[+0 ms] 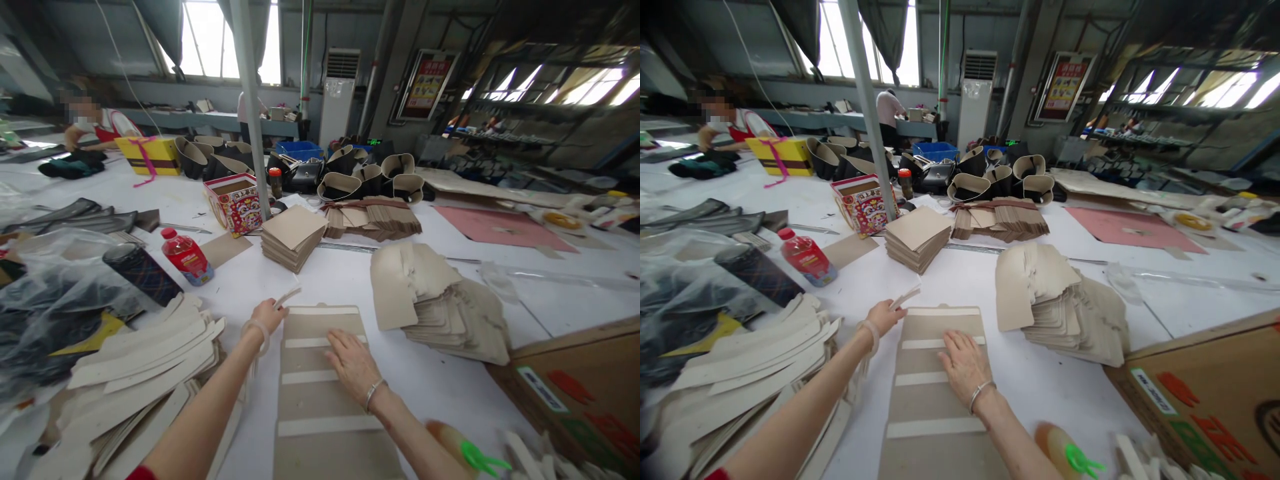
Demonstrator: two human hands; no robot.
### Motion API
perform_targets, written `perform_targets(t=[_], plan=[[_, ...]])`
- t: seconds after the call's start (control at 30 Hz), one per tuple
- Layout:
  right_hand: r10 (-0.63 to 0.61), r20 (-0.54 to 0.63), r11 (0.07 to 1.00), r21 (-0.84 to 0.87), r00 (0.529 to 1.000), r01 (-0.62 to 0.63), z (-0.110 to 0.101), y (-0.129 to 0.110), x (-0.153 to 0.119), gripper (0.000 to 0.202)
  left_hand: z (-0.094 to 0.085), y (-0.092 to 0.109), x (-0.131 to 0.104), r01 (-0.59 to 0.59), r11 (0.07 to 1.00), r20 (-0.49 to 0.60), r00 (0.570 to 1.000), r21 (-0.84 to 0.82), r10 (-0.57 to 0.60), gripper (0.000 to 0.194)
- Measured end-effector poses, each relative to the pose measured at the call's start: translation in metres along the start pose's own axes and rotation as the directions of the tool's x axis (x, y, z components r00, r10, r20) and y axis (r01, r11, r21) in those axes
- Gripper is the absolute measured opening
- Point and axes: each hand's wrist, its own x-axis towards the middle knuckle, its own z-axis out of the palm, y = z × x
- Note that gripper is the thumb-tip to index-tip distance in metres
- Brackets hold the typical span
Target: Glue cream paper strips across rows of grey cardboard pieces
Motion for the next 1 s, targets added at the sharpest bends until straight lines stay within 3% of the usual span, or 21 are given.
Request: perform_targets(t=[0.17,0.33,0.5,0.67,0.83,1.0], plan=[[-0.036,-0.029,0.999,-0.036,0.999,0.035,0.013,-0.019,-0.006,0.038,0.020,0.004,-0.033,-0.077,0.995,0.053,0.996,0.056,0.074,0.022],[-0.025,-0.047,0.994,-0.104,0.999,0.020,0.021,-0.009,-0.003,0.031,0.044,-0.006,-0.042,-0.032,0.995,0.101,0.995,0.090,0.023,0.026],[0.050,-0.073,0.993,-0.105,0.996,-0.057,0.012,0.002,-0.013,0.030,0.035,-0.006,-0.041,-0.014,0.994,0.132,0.991,0.106,0.000,0.032],[0.007,-0.082,0.999,-0.048,0.997,-0.011,0.007,-0.020,-0.038,0.032,0.021,-0.009,-0.066,-0.059,0.991,0.071,0.996,0.123,0.050,0.030],[-0.052,-0.013,0.997,-0.057,0.999,0.052,0.019,-0.044,-0.058,0.031,0.039,-0.013,-0.109,-0.167,0.979,0.100,0.983,0.112,0.156,0.020],[0.001,-0.015,1.000,-0.022,1.000,-0.001,0.022,-0.036,-0.065,0.029,0.051,-0.022,-0.123,-0.154,0.982,0.097,0.985,0.108,0.144,0.023]])
